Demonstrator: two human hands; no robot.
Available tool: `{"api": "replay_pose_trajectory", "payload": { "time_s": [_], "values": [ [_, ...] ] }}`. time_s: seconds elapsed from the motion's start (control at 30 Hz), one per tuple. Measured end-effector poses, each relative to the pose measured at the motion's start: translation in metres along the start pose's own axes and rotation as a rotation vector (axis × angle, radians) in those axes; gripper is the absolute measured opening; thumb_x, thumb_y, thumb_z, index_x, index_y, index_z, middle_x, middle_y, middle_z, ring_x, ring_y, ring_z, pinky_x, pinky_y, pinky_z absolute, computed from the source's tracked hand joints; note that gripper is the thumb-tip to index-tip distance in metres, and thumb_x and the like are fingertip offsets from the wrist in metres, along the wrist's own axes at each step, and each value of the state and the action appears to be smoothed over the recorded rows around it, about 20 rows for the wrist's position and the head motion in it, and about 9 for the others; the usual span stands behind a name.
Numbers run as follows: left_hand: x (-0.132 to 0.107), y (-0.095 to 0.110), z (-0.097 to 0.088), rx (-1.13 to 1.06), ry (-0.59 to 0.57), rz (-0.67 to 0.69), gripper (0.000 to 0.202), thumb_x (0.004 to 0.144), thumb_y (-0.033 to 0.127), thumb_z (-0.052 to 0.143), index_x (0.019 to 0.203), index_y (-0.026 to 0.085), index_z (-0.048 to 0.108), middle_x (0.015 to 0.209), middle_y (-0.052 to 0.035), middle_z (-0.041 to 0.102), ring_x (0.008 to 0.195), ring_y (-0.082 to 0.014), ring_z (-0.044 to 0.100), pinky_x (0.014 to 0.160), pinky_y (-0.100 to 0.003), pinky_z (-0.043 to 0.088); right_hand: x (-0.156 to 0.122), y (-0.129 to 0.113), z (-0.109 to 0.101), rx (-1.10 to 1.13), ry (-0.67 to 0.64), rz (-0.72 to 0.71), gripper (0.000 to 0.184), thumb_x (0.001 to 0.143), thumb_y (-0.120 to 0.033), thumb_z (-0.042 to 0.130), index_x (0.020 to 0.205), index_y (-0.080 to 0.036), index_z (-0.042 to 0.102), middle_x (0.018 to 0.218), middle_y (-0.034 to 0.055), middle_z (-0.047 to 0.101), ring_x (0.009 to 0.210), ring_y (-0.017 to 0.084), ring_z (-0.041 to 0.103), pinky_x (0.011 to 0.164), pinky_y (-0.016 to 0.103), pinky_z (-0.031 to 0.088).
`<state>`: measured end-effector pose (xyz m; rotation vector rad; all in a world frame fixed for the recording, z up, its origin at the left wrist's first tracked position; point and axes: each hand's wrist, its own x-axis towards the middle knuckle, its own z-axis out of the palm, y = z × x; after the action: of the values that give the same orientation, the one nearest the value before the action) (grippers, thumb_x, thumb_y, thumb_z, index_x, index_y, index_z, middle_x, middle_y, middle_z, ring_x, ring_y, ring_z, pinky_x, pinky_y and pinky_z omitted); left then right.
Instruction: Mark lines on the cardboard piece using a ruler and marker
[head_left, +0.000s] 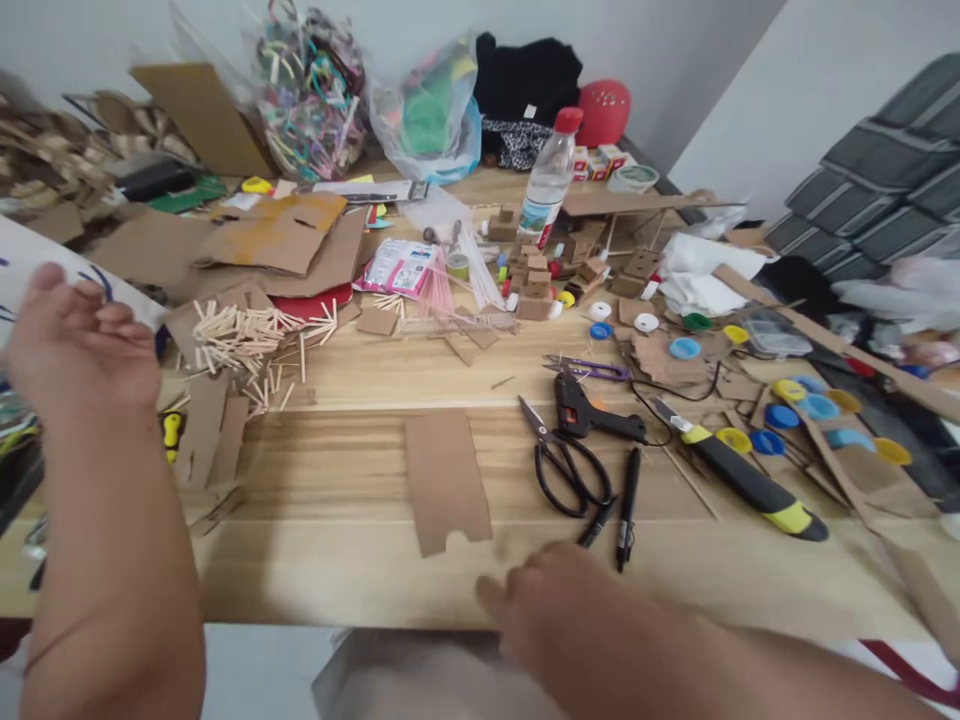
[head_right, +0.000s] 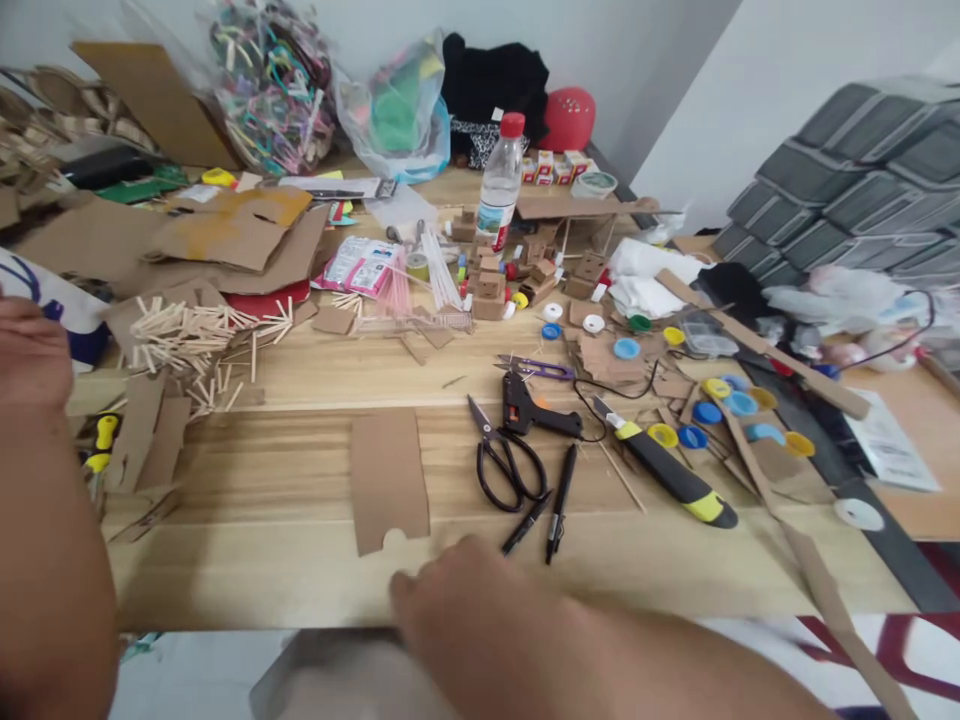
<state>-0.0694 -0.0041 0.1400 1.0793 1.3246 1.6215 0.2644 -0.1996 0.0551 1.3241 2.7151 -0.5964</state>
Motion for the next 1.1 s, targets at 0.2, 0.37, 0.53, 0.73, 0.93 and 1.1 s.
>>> {"api": "replay_pose_trajectory", "payload": {
  "time_s": [0.2, 0.37, 0.53, 0.73, 0.93, 1.1],
  "values": [
    [-0.101, -0.061, 0.035, 0.36, -0.413, 0.011, 0.018, 0.079, 0.036, 0.078, 0.086, 0.02, 0.073, 0.084, -0.0041, 0.077, 0.071, -0.0184, 0.069, 0.066, -0.03, 0.061, -0.02, 0.06, -0.02, -0.055, 0.166, 0.27, 0.015, 0.093, -0.017, 0.054, 0.098, -0.022, 0.067, 0.069, 0.0022, 0.076, 0.056, 0.021, 0.071, 0.049, 0.028, 0.043],
    [-0.18, -0.099, 0.047, 0.833, -0.958, 0.367, 0.037, 0.094, 0.03, 0.063, 0.131, 0.027, 0.066, 0.146, -0.0111, 0.063, 0.136, -0.0276, 0.058, 0.113, -0.049, 0.049, -0.022, 0.075, 0.004, -0.054, 0.44, 0.345, 0.029, 0.102, -0.037, 0.042, 0.096, -0.025, 0.068, 0.07, 0.0043, 0.074, 0.049, 0.02, 0.066, 0.045, 0.028, 0.04],
    [-0.205, -0.121, 0.035, 1.156, -1.002, 0.608, 0.065, 0.095, 0.043, 0.064, 0.153, 0.022, 0.044, 0.163, -0.0154, 0.042, 0.153, -0.03, 0.037, 0.121, -0.052, 0.039, -0.006, 0.08, 0.014, -0.19, 0.581, 0.498, 0.033, 0.103, -0.039, 0.039, 0.093, -0.024, 0.067, 0.085, 0.0094, 0.074, 0.05, 0.021, 0.064, 0.042, 0.029, 0.038],
    [-0.207, -0.126, 0.027, 1.225, -0.979, 0.654, 0.062, 0.1, 0.049, 0.054, 0.156, 0.026, 0.039, 0.164, -0.0114, 0.039, 0.155, -0.0256, 0.033, 0.124, -0.049, 0.034, -0.003, 0.087, 0.003, -0.135, 0.394, 0.458, 0.014, 0.096, -0.027, 0.048, 0.088, -0.025, 0.06, 0.072, 0.0071, 0.073, 0.057, 0.025, 0.068, 0.044, 0.029, 0.038],
    [-0.212, -0.124, 0.027, 1.217, -0.946, 0.63, 0.06, 0.1, 0.047, 0.054, 0.154, 0.025, 0.042, 0.163, -0.0112, 0.042, 0.154, -0.0264, 0.035, 0.123, -0.048, 0.035, -0.01, 0.089, -0.001, -0.137, 0.37, 0.51, 0.007, 0.092, -0.027, 0.051, 0.089, -0.027, 0.057, 0.063, 0.004, 0.07, 0.054, 0.026, 0.065, 0.044, 0.029, 0.035],
    [-0.212, -0.126, 0.025, 1.187, -0.91, 0.662, 0.059, 0.101, 0.042, 0.052, 0.155, 0.023, 0.042, 0.161, -0.0129, 0.045, 0.15, -0.0278, 0.042, 0.121, -0.048, 0.039, -0.01, 0.082, -0.007, -0.159, 0.269, 0.57, 0.009, 0.088, -0.019, 0.05, 0.088, -0.025, 0.056, 0.067, 0.0056, 0.073, 0.06, 0.026, 0.07, 0.046, 0.028, 0.036]
  ]
}}
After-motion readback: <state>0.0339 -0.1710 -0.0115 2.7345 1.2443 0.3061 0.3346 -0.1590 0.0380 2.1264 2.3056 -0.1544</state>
